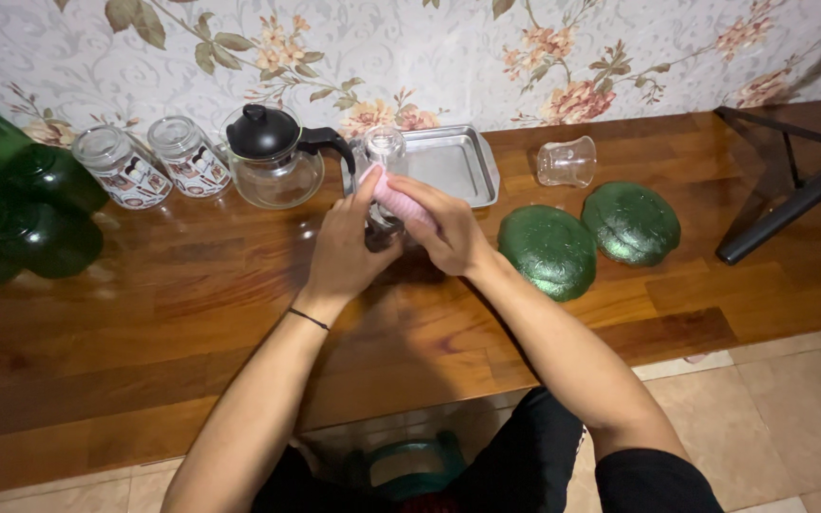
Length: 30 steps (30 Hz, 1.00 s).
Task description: The person wipes several green glass bottles and clear glass mugs with a pink cloth on a wooden table. They handle each item individually, wiping the exterior surfaces and then placing them aside.
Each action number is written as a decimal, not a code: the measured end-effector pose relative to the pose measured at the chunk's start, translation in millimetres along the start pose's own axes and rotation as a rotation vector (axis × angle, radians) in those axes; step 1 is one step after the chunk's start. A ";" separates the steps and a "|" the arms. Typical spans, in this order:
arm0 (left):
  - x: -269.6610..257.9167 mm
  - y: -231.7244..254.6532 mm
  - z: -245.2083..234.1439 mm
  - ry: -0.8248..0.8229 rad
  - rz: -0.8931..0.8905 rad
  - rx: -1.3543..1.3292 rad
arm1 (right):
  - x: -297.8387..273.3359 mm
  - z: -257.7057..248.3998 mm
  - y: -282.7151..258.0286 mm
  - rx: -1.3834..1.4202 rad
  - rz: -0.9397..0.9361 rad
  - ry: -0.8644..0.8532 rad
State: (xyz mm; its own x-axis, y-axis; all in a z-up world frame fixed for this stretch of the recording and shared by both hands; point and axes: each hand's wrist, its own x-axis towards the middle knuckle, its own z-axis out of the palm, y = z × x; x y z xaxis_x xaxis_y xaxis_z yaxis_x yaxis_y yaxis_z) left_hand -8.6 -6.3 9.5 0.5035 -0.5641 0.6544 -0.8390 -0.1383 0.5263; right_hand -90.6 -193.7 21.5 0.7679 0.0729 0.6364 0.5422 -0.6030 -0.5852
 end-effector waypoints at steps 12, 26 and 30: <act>-2.9 -5.2 7.3 -0.001 0.002 0.045 | -0.3 3.4 0.9 -0.053 0.004 0.032; -3.4 -7.1 9.1 0.172 0.037 0.079 | -0.1 6.0 -10.6 -0.013 -0.094 0.008; -3.9 -7.8 8.4 0.183 0.037 0.084 | 1.5 6.5 -12.1 -0.070 -0.079 0.008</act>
State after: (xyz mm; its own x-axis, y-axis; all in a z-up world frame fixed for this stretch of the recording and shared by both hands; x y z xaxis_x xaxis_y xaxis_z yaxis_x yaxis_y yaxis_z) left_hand -5.8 -9.9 -1.8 0.4945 -0.4142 0.7641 -0.8681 -0.1919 0.4577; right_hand -93.9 -181.1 26.3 0.7206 0.1163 0.6835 0.5759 -0.6493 -0.4967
